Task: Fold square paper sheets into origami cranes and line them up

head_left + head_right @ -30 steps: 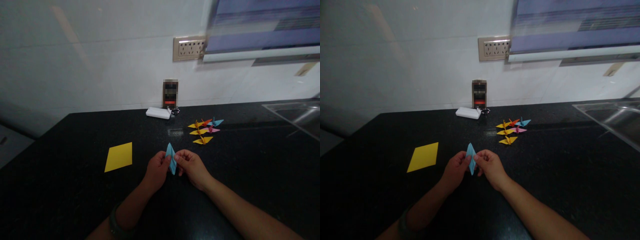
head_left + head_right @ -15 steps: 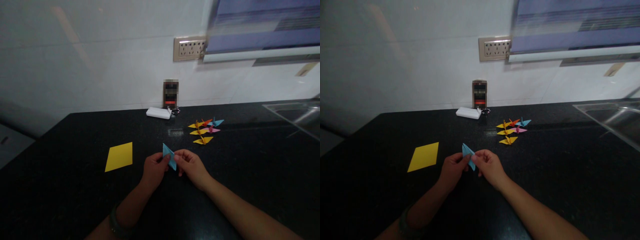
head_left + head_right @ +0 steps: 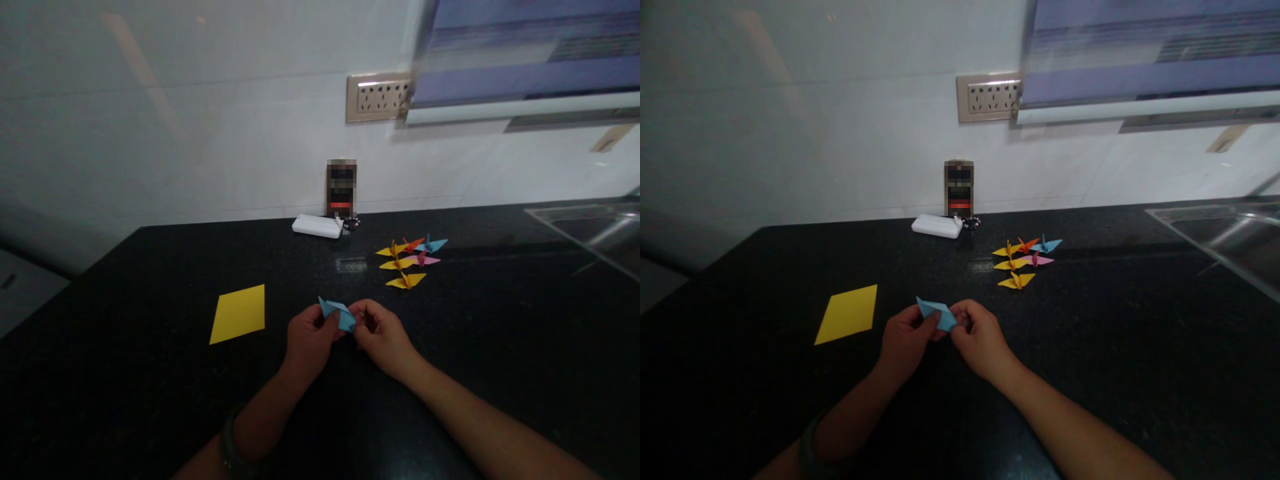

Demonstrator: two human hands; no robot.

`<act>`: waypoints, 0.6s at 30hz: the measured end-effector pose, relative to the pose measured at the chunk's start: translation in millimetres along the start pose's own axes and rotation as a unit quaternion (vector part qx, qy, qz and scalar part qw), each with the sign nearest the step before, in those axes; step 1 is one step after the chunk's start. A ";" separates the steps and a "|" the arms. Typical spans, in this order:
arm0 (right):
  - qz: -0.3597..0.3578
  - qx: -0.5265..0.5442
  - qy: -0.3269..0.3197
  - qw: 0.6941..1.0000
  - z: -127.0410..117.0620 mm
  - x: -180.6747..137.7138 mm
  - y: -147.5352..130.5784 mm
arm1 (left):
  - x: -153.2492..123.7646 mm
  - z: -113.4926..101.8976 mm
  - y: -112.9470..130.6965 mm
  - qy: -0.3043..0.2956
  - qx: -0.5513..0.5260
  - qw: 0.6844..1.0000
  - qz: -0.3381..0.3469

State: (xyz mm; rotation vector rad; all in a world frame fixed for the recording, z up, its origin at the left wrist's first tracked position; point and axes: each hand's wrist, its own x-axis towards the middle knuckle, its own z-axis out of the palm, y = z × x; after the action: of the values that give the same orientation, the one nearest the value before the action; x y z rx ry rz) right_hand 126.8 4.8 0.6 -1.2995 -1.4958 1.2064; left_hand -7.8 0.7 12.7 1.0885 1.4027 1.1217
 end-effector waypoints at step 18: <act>0.091 0.078 -0.022 0.993 -2.5 3.6 1.6 | 1.5 2.8 -8.5 -0.087 -0.063 0.992 -0.071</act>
State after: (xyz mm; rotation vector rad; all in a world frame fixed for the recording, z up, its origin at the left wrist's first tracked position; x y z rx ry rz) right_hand 129.0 8.7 -0.4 -1.3327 -1.3071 1.4483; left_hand -5.7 0.9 3.9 0.9569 1.2359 0.9751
